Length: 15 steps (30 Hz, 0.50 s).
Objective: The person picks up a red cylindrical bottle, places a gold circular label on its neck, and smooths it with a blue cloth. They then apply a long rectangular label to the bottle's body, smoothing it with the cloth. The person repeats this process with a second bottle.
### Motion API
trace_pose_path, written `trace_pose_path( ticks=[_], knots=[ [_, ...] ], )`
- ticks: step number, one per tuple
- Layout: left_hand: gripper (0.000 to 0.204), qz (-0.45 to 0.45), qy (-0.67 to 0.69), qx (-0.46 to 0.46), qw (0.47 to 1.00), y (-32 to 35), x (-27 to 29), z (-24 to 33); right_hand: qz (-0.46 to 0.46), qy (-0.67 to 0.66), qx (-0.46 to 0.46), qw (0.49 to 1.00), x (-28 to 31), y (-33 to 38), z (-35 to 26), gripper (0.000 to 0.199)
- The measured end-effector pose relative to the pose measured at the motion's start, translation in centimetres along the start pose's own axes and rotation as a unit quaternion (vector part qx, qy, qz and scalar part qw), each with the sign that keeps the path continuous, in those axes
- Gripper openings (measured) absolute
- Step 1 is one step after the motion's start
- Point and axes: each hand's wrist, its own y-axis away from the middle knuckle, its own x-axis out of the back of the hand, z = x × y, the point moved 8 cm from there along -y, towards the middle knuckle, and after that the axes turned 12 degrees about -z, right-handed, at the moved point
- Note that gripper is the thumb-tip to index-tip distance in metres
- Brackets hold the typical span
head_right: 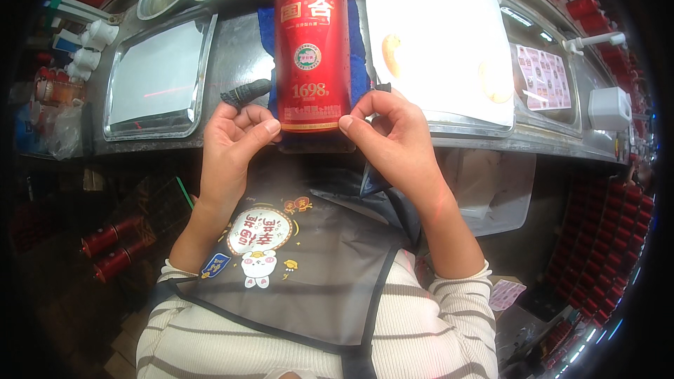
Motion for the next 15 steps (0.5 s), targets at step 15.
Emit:
trace_pose_path(
  ticks=[15],
  knots=[
    [0.025,0.002,0.000,-0.001,1.000,-0.09,-0.01,-0.11,-0.006,-0.004,-0.009,1.000,0.02,0.03,0.27,0.015]
  ],
)
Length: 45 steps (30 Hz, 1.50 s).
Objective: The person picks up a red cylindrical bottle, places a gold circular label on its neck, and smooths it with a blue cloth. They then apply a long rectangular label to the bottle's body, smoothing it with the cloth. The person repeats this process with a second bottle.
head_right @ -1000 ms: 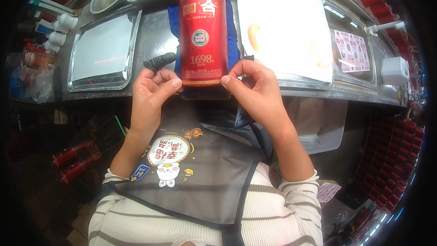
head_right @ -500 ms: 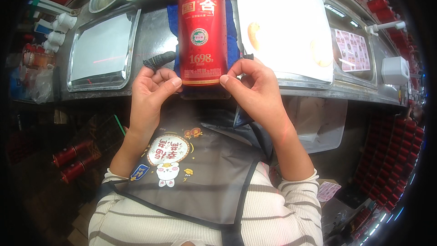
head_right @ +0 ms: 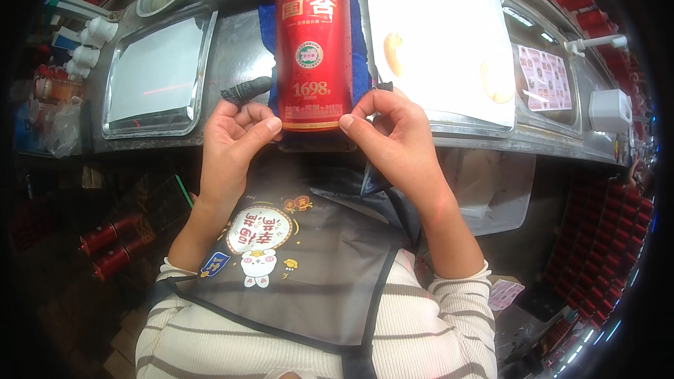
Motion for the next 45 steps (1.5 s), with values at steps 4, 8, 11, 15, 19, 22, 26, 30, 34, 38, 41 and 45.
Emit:
trace_pose_path(
  ticks=[4,8,11,15,19,22,26,30,34,38,41,45],
  knots=[
    [0.024,0.000,-0.003,0.001,1.000,-0.1,0.1,-0.1,0.008,-0.009,0.013,1.000,0.1,-0.2,0.0,0.016],
    [0.023,0.002,-0.007,0.000,1.000,-0.1,0.1,-0.1,0.004,-0.003,0.009,1.000,0.1,-0.2,0.2,0.017],
    [0.024,0.001,-0.016,0.004,1.000,-0.1,0.2,-0.2,-0.005,0.000,0.004,1.000,0.1,-0.2,0.4,0.018],
    [0.025,0.003,-0.036,0.026,0.999,-0.2,0.4,-0.2,-0.012,-0.003,-0.002,1.000,0.3,-0.3,0.9,0.020],
    [0.032,-0.010,-0.063,0.048,0.997,-0.3,1.2,-0.5,-0.012,-0.023,0.004,1.000,0.6,-0.4,1.5,0.022],
    [0.041,0.006,-0.073,0.022,0.997,-0.4,1.9,-0.6,-0.018,-0.022,0.000,1.000,0.9,-0.3,1.8,0.017],
    [0.052,-0.015,-0.190,-0.021,0.981,-0.9,2.0,0.5,0.017,-0.030,0.023,0.999,1.5,-0.2,2.2,0.011],
    [0.071,-0.065,-0.172,-0.073,0.980,-1.5,0.4,0.8,0.038,-0.059,0.028,0.997,1.8,0.2,1.6,0.012],
    [0.087,-0.101,-0.109,-0.076,0.986,-1.7,-0.9,-0.2,0.009,-0.092,0.046,0.995,0.1,-0.2,1.3,0.020],
    [0.087,-0.105,-0.116,-0.068,0.985,-1.7,-1.3,-0.3,0.014,-0.081,0.047,0.996,-0.2,-0.7,2.2,0.038],
    [0.088,-0.098,-0.114,-0.071,0.986,-1.7,-1.3,-0.3,-0.015,-0.082,0.020,0.996,-0.3,-0.6,2.0,0.034],
    [0.090,-0.101,-0.122,-0.062,0.985,-1.8,-1.0,-0.6,0.007,-0.092,0.048,0.995,-0.3,-1.0,2.3,0.037]
  ],
)
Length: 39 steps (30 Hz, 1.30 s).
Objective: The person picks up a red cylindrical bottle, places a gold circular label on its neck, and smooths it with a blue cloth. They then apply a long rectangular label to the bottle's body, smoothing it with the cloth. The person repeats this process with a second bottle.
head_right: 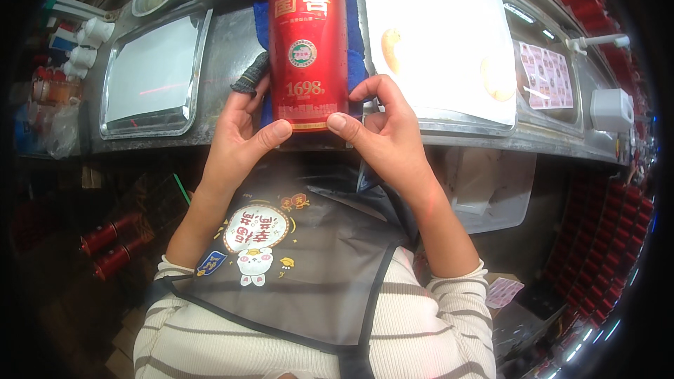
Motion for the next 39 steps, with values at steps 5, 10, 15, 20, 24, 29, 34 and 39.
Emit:
trace_pose_path(
  ticks=[5,10,15,20,24,29,34,39],
  knots=[
    [0.091,-0.002,-0.006,0.001,1.000,0.2,0.1,0.0,-0.014,0.003,-0.015,1.000,0.0,0.1,-0.5,0.033],
    [0.100,-0.010,-0.038,0.007,0.999,1.0,-0.6,-0.1,-0.020,0.008,-0.024,0.999,0.0,0.2,-1.1,0.030],
    [0.101,0.020,-0.193,0.013,0.981,0.7,-1.7,1.7,-0.026,0.039,-0.019,0.999,-0.4,0.4,-0.9,0.037],
    [0.091,0.045,-0.183,-0.019,0.982,0.7,-1.7,0.9,-0.011,0.037,-0.017,0.999,-0.5,0.5,-1.2,0.041],
    [0.084,0.057,-0.157,-0.046,0.985,0.9,-1.4,0.8,-0.026,0.033,-0.046,0.998,-0.7,0.5,-1.7,0.043],
    [0.075,0.049,-0.114,-0.049,0.991,1.1,-1.2,0.2,-0.034,0.022,-0.045,0.998,-0.7,0.7,-1.9,0.042],
    [0.072,0.025,-0.111,-0.043,0.993,1.0,-1.1,0.1,-0.039,0.014,-0.029,0.999,-1.0,0.6,-2.1,0.041],
    [0.069,0.055,-0.080,-0.053,0.994,1.4,-0.7,-0.2,-0.044,0.014,-0.036,0.998,-1.0,0.7,-2.2,0.040]
  ],
)
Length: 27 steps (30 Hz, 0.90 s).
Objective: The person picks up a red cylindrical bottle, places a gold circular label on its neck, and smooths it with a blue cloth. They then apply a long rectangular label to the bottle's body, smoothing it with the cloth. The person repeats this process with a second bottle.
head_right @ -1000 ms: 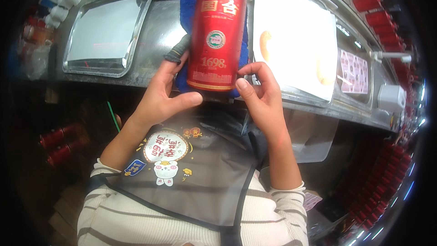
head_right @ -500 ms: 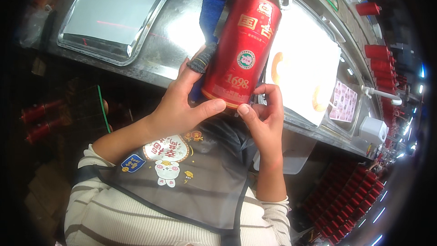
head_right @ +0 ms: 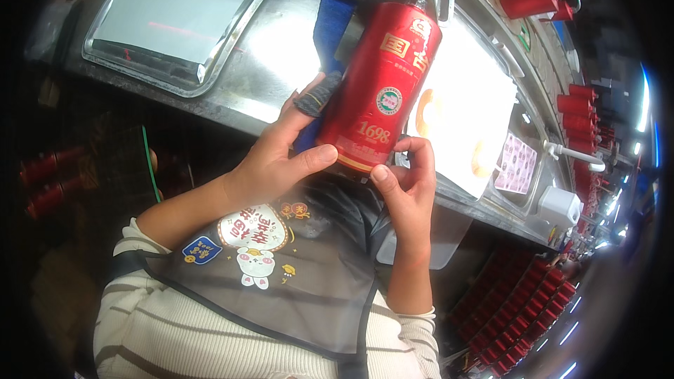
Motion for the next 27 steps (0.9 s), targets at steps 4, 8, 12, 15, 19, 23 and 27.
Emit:
trace_pose_path(
  ticks=[4,8,12,15,19,23,27],
  knots=[
    [0.046,0.002,-0.245,-0.101,0.964,2.1,-0.5,4.3,0.008,0.002,0.003,1.000,0.0,-0.1,0.1,0.040],
    [0.038,0.048,-0.345,-0.069,0.935,3.6,-1.2,4.1,0.015,0.018,0.013,1.000,0.0,-0.2,0.2,0.039],
    [0.049,0.060,-0.342,-0.006,0.938,5.0,-0.2,1.8,0.009,0.040,0.009,0.999,0.1,-0.2,0.2,0.040],
    [0.051,0.054,-0.326,-0.012,0.944,5.1,-0.2,1.3,0.003,0.045,0.000,0.999,0.2,-0.2,0.1,0.040],
    [0.050,0.073,-0.333,-0.022,0.940,5.1,-0.1,2.3,0.014,0.021,0.006,1.000,0.0,-0.2,0.1,0.038],
    [0.049,0.022,-0.332,-0.028,0.943,5.0,-1.0,2.8,0.002,0.002,0.006,1.000,-0.4,-0.3,-0.1,0.037],
    [0.044,0.016,-0.349,-0.005,0.937,5.0,-1.1,2.0,-0.006,0.008,0.001,1.000,0.1,-0.6,0.3,0.038]
  ],
)
